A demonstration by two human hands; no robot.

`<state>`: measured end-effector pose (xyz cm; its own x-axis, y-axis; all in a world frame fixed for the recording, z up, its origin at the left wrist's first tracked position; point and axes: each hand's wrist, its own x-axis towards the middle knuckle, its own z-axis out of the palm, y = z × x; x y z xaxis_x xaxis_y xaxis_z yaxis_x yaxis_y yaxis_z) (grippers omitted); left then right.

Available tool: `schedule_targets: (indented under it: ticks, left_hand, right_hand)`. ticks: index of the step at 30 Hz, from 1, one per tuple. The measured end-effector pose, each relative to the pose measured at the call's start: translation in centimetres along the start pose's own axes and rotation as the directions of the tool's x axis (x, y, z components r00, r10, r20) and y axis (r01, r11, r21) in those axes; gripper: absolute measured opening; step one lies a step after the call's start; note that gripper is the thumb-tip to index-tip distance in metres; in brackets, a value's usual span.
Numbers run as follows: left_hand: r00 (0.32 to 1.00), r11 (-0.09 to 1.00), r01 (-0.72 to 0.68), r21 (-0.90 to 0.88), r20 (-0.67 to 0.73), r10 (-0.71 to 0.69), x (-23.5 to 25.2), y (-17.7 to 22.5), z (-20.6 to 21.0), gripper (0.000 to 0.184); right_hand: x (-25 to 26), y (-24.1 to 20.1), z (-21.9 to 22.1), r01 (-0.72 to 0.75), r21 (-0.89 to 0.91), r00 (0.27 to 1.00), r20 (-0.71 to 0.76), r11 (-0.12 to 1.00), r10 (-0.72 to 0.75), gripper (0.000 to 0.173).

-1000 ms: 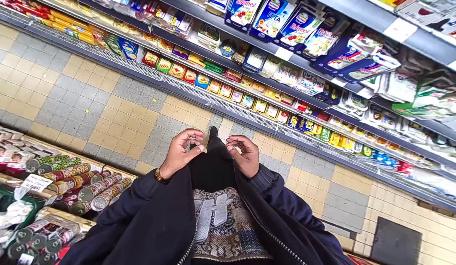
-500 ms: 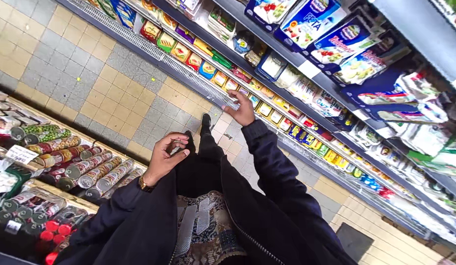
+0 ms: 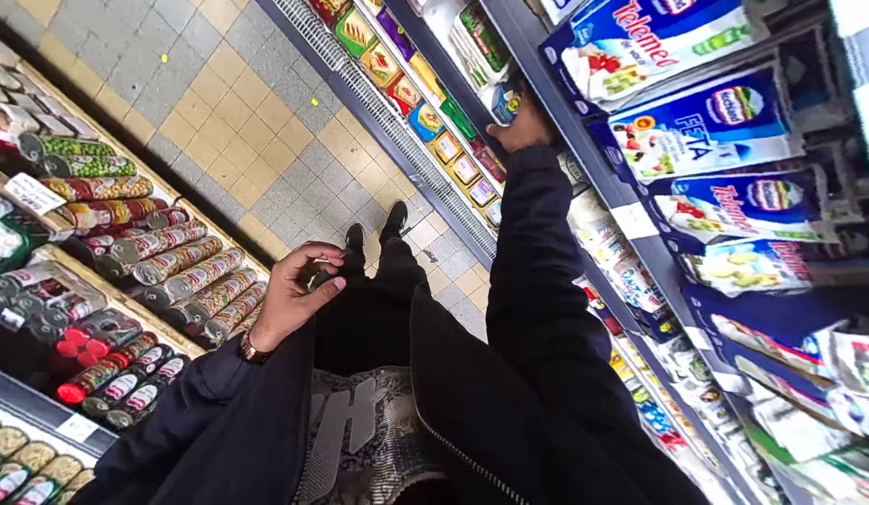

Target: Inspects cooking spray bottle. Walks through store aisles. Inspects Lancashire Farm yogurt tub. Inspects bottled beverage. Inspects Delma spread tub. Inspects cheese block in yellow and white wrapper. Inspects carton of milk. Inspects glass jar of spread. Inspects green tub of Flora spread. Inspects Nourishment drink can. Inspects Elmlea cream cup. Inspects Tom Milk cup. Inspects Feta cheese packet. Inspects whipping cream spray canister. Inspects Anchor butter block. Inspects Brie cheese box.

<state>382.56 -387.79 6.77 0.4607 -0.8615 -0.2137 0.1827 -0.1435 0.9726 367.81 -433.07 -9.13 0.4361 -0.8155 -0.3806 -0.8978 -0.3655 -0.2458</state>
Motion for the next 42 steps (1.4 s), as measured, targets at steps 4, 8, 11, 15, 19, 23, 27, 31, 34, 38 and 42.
schedule_targets:
  ticks: [4,8,11,15,19,23,27,31,34,38,42]
  left_hand:
    - [1.000,1.000,0.017,0.012,-0.018,-0.017,0.9,0.5,0.9,0.036]
    - [1.000,1.000,0.007,0.018,-0.023,-0.007,1.9,0.7,1.6,0.034]
    - [1.000,0.999,0.016,0.029,-0.026,-0.015,2.3,0.8,1.8,0.034]
    - [1.000,1.000,0.008,0.023,-0.011,-0.008,2.9,0.9,1.9,0.035]
    - [1.000,1.000,-0.009,-0.006,0.015,0.010,3.3,0.9,1.7,0.035]
    - [0.999,1.000,-0.008,-0.024,0.053,0.010,3.5,1.6,1.2,0.036]
    - [0.994,0.998,-0.020,-0.063,0.109,0.027,3.3,2.1,-0.2,0.041]
    - [0.984,0.998,-0.058,-0.033,0.170,0.063,3.4,2.4,-1.9,0.047]
    - [0.967,0.994,-0.106,-0.019,0.229,0.107,3.2,2.8,-2.9,0.058]
    - [0.941,0.993,-0.116,-0.027,0.317,0.119,2.0,3.9,-4.2,0.077]
    - [0.905,0.984,-0.138,-0.110,0.389,0.170,0.0,4.2,-5.8,0.082]
  right_hand:
    - [2.2,0.1,0.1,-0.051,0.111,0.994,0.099,0.993,0.040,0.091]
    - [3.1,0.0,0.2,-0.084,0.126,0.988,0.139,0.989,0.066,0.088]
    - [3.2,0.3,0.7,-0.078,0.140,0.991,0.121,0.987,0.061,0.088]
    - [2.1,-0.3,-0.2,-0.027,0.105,0.996,0.084,0.994,0.018,0.092]
    - [-0.7,-1.4,-0.9,0.058,-0.025,0.997,-0.051,0.998,-0.060,0.100]
    - [-4.0,-2.6,-0.9,0.117,0.009,0.989,-0.091,0.993,-0.116,0.108]
    - [-9.5,-4.5,-0.9,0.229,0.092,0.966,-0.141,0.969,-0.215,0.104]
    - [-17.4,-8.2,-2.3,0.512,0.161,0.839,-0.306,0.844,-0.450,0.094]
    - [-23.1,-11.2,-3.4,0.676,0.171,0.714,-0.389,0.716,-0.582,0.093]
    - [-30.4,-15.4,-5.0,0.749,0.186,0.652,-0.373,0.635,-0.660,0.085]
    - [-35.4,-18.2,-4.9,0.813,0.098,0.555,-0.429,0.574,-0.713,0.066]
